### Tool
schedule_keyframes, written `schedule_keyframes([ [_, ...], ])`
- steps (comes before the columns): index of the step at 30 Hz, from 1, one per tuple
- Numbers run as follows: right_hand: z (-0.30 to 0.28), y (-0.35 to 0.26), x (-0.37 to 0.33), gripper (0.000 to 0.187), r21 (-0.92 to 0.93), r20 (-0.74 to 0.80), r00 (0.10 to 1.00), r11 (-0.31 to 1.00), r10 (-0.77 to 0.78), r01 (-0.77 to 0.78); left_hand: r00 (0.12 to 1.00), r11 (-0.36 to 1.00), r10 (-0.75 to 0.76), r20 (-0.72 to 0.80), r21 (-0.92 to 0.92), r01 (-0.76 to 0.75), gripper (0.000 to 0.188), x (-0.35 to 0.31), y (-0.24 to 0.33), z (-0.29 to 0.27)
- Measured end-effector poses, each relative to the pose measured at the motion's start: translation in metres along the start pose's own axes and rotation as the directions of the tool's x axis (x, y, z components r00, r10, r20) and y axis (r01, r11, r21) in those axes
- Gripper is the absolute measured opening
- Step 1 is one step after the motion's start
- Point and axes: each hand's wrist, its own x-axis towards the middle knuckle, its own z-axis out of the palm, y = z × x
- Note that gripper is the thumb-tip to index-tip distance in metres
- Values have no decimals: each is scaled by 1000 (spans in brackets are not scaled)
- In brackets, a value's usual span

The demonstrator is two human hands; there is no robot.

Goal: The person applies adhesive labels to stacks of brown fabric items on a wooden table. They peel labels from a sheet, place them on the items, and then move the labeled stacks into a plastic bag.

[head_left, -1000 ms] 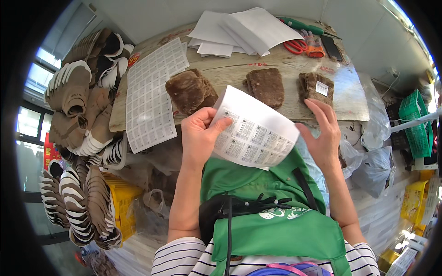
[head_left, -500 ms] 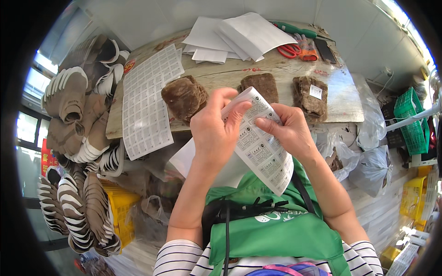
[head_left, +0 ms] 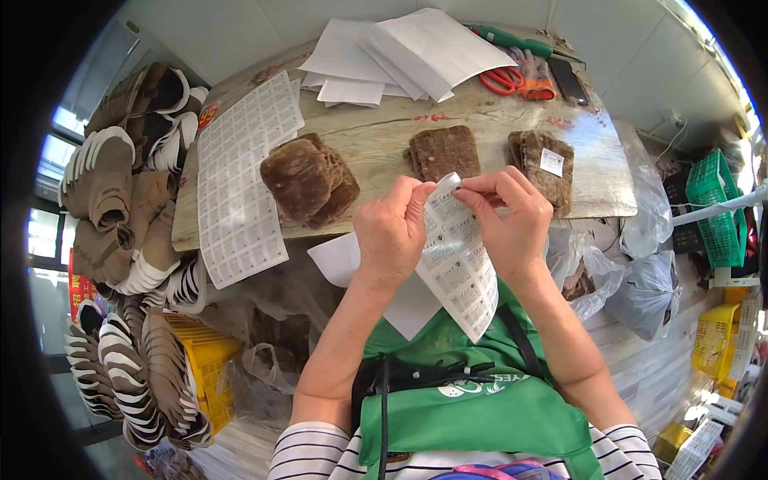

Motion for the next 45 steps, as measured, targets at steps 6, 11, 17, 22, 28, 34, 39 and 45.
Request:
schedule_keyframes([
  [6, 8, 17, 1, 15, 22, 18, 998, 998, 52, -52, 993, 993, -104, 46, -50, 107, 22, -2, -13, 11],
  [11, 16, 36, 1, 19, -41, 22, 992, 992, -121, 122, 983, 985, -170, 73, 10, 170, 24, 0, -22, 19],
  [17, 23, 47, -2, 22, -87, 60, 920, 916, -388, 392, 917, 916, -368, 157, -106, 386, 32, 7, -40, 25],
  [22, 24, 44, -6, 19, 104, 52, 935, 933, -350, 344, 853, 854, -457, 251, -143, 499, 24, 14, -52, 31],
  [28, 6, 46, 14, 8, 491, 5, 932, 811, 362, -318, 940, 951, -276, 201, -81, 297, 15, 0, -63, 49],
  [34, 24, 117, 45, 15, 237, 126, 881, 849, 455, -472, 977, 990, -125, 175, 85, 112, 20, -3, -63, 65],
  [39, 49, 133, 46, 16, 156, 91, 889, 876, 448, -457, 970, 985, -152, 189, 114, 132, 19, -3, -62, 64],
  [45, 63, 134, 39, 19, 134, 41, 882, 872, 470, -471, 978, 988, -130, 166, 105, 113, 27, -6, -66, 67],
])
